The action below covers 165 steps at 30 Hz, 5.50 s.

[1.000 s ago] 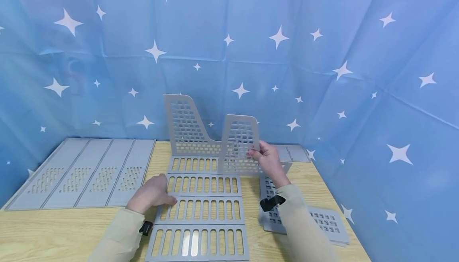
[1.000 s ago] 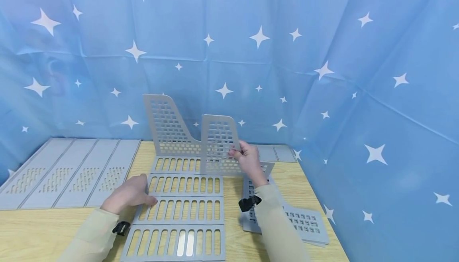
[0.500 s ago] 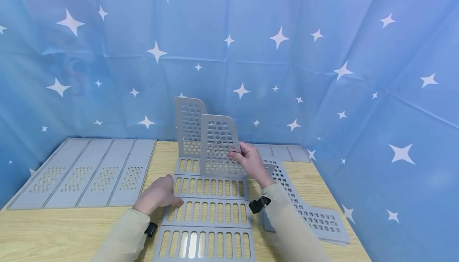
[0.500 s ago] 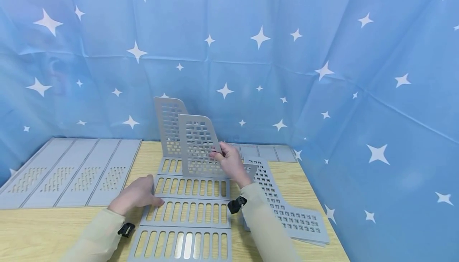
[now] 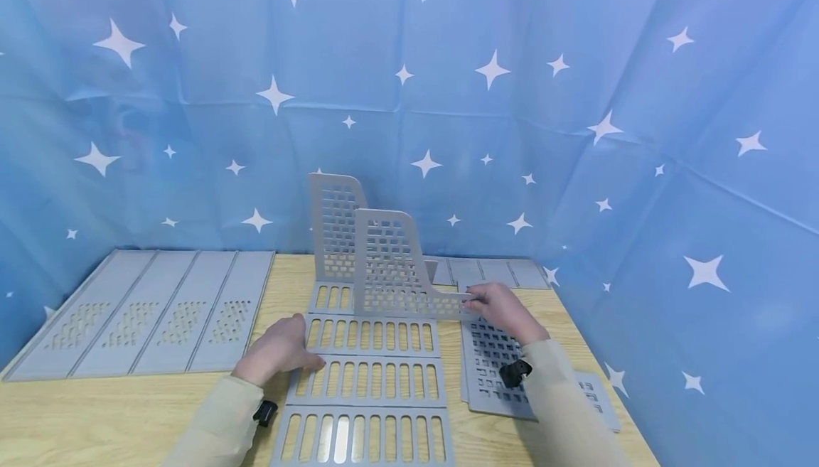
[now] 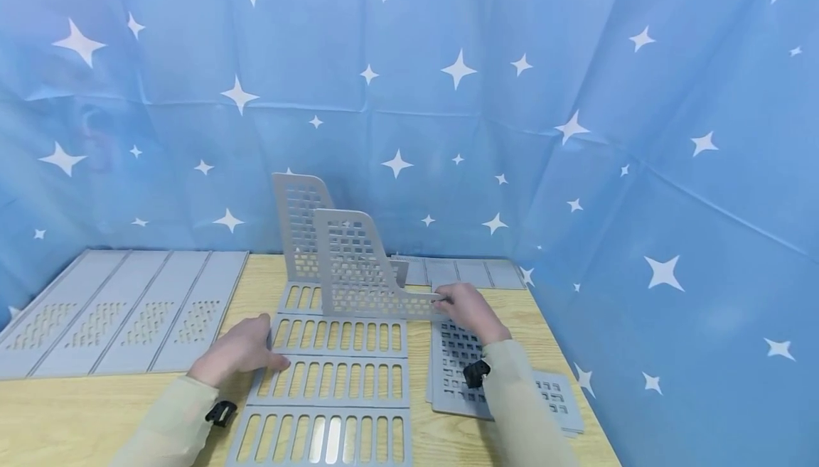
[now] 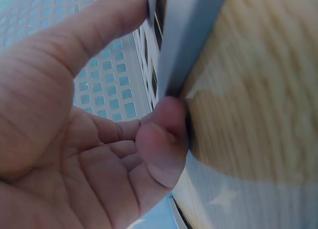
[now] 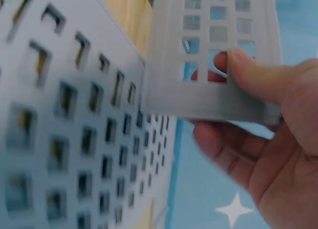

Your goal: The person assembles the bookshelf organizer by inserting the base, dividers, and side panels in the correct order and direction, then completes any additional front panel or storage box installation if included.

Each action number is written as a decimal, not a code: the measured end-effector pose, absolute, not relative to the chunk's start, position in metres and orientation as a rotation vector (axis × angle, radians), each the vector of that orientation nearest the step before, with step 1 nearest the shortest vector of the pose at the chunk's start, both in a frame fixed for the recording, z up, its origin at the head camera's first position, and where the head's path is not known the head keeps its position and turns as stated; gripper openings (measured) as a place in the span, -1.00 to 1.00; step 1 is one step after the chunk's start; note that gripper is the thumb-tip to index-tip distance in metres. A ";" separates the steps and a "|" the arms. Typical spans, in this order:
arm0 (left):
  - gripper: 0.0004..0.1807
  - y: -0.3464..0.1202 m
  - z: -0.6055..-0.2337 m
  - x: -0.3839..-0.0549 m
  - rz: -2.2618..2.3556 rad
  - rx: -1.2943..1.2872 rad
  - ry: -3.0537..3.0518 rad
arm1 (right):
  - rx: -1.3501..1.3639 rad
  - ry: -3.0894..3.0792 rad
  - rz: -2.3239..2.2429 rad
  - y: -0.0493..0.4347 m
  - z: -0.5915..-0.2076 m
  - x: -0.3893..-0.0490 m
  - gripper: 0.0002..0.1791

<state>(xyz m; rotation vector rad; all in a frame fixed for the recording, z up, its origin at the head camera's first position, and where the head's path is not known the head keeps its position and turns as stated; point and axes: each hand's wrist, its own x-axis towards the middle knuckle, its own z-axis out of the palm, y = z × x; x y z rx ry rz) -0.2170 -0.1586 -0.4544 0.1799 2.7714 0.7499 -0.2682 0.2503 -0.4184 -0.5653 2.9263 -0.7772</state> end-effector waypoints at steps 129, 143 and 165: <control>-0.62 -0.165 -0.457 -0.220 0.776 0.151 2.804 | -0.712 2.787 -1.946 0.158 -0.426 -0.235 -0.86; -0.70 -0.171 -0.452 -0.210 0.724 0.198 2.744 | -0.495 2.925 -0.716 0.257 -0.412 -0.227 -0.82; -0.83 -0.173 -0.452 -0.208 0.716 0.274 2.752 | -0.679 2.965 -1.057 0.264 -0.442 -0.232 -0.64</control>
